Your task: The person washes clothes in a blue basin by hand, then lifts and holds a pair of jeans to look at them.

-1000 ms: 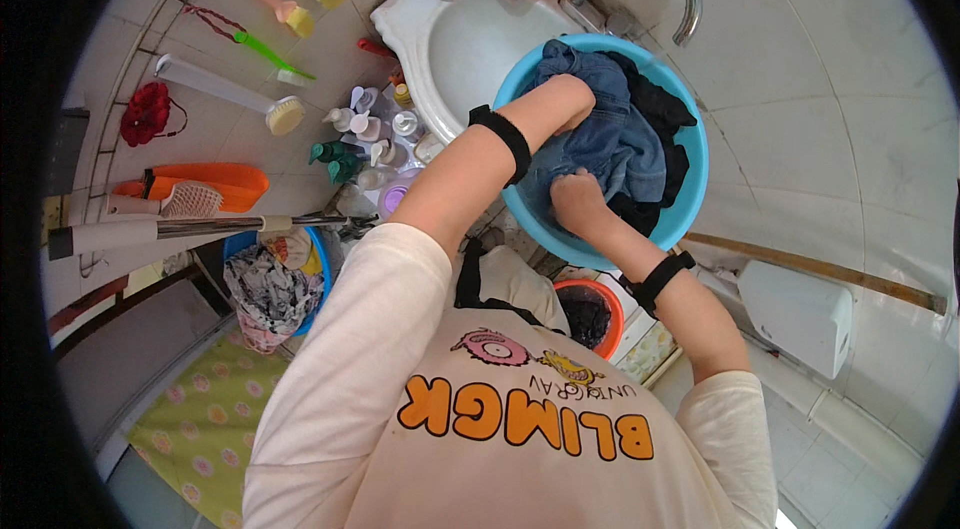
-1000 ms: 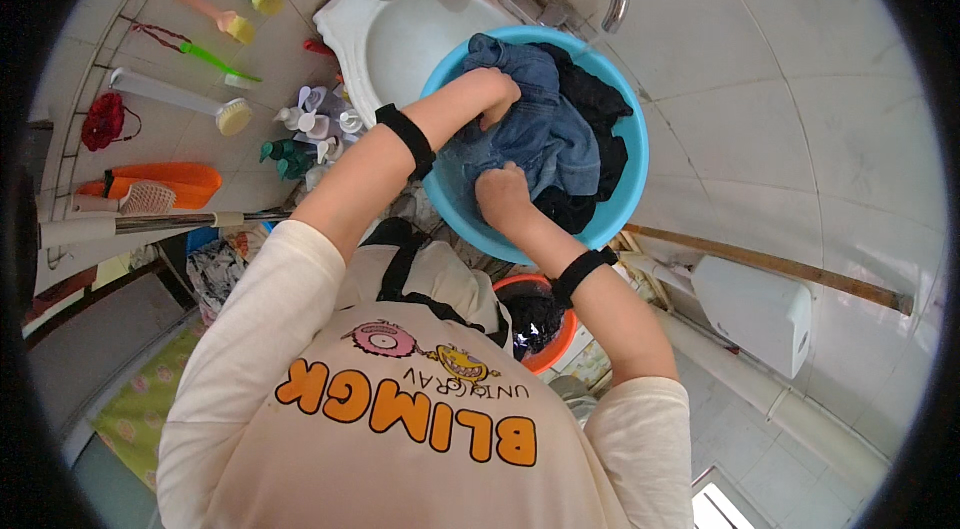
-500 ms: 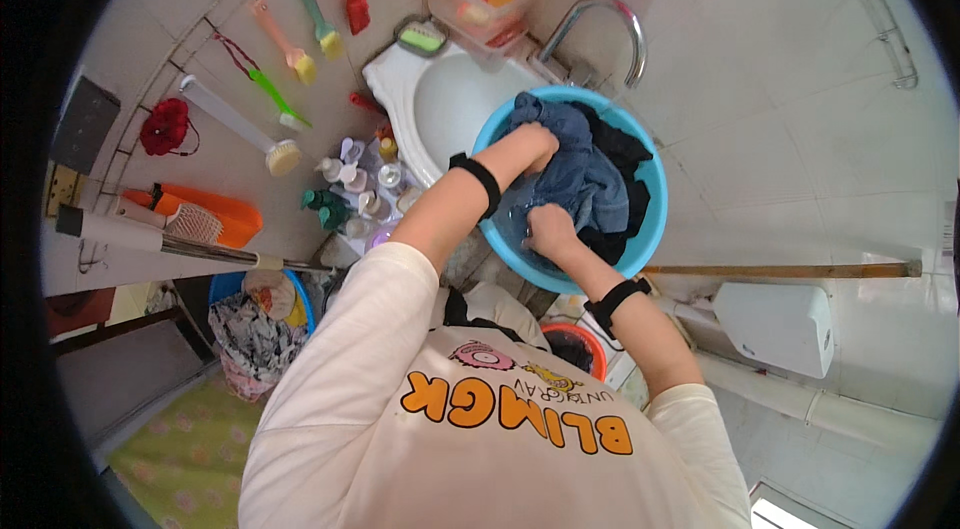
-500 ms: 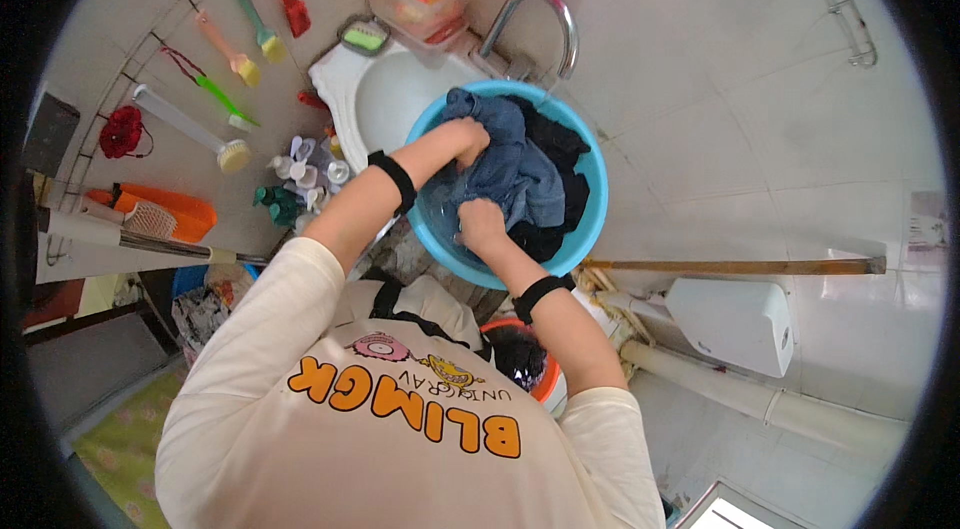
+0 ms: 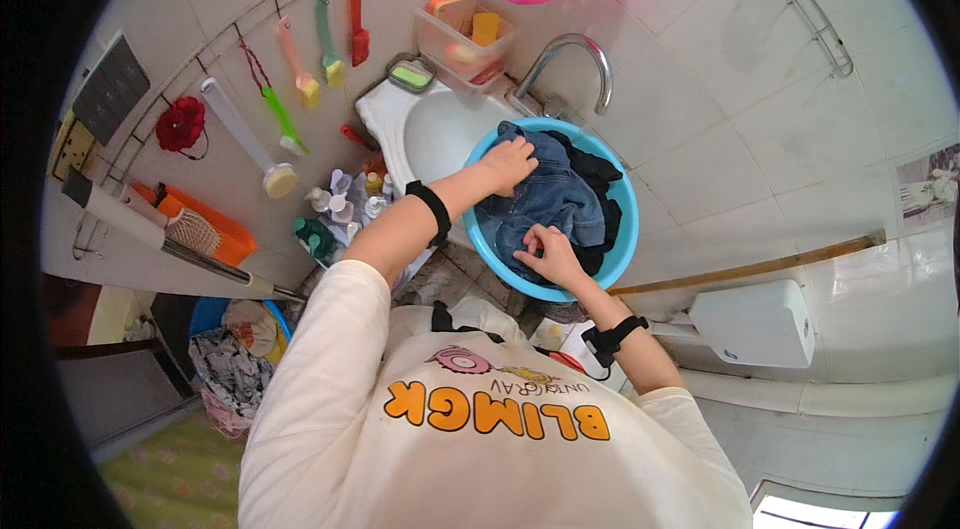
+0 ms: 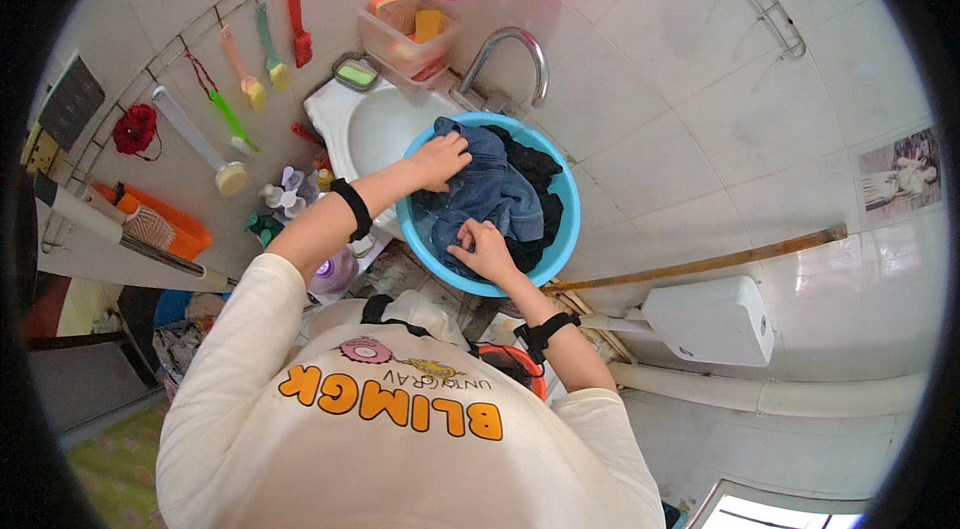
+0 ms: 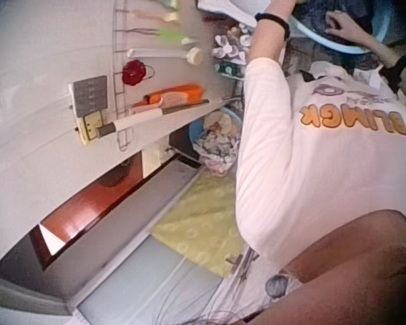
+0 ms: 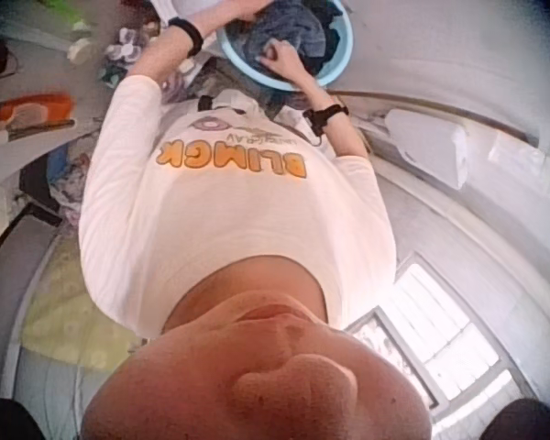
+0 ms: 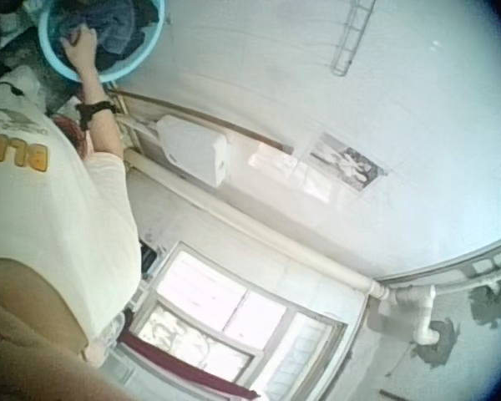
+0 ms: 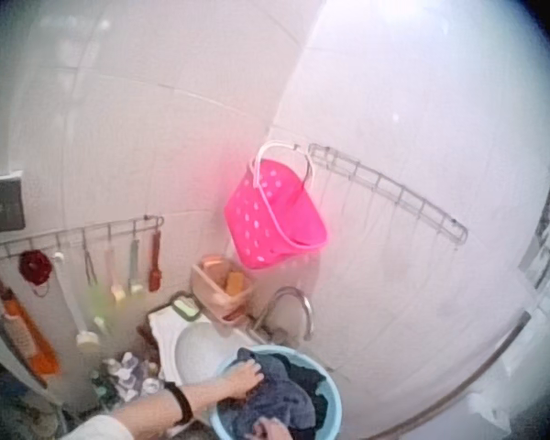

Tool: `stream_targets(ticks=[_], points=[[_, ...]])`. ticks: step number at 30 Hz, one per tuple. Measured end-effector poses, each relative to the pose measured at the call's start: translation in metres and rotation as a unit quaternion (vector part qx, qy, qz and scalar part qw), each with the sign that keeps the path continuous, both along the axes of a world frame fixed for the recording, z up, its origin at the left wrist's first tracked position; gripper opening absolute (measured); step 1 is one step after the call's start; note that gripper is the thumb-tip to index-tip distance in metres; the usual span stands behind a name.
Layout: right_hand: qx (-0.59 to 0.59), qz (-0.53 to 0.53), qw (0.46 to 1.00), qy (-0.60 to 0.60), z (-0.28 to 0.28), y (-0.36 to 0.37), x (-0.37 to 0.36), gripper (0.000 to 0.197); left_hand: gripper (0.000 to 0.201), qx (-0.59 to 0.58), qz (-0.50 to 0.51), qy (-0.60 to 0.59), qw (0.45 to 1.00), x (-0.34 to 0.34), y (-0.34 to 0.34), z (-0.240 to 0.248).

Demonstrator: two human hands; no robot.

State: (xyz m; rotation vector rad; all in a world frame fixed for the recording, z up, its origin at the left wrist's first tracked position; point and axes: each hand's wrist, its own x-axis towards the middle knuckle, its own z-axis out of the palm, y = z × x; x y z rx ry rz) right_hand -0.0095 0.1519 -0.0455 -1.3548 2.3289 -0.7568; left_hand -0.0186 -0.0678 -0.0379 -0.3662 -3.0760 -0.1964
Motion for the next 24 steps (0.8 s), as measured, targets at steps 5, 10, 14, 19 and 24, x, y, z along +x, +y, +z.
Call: stream_targets(ticks=[5,10,14,19,24], points=[[-0.143,-0.204,0.961,0.117,0.02,0.014,-0.028,0.023,0.064,0.015,0.077,0.014,0.997,0.005,-0.002,0.0],[-0.071,-0.325,0.929,0.16,-0.004,0.04,-0.087,0.029,0.068,-0.044,0.097,-0.022,0.994,0.004,0.004,-0.015],[-0.062,-0.322,0.939,0.106,-0.026,0.05,-0.093,0.029,0.068,-0.013,0.112,-0.038,0.993,0.0,0.0,-0.018],[-0.189,-0.369,0.906,-0.086,-0.029,0.041,-0.076,0.013,0.065,-0.033,0.13,-0.083,0.987,-0.001,0.002,-0.018],[-0.082,-0.354,0.929,-0.073,-0.011,0.035,-0.063,0.021,0.049,-0.053,0.138,-0.136,0.98,-0.012,0.014,0.011]])
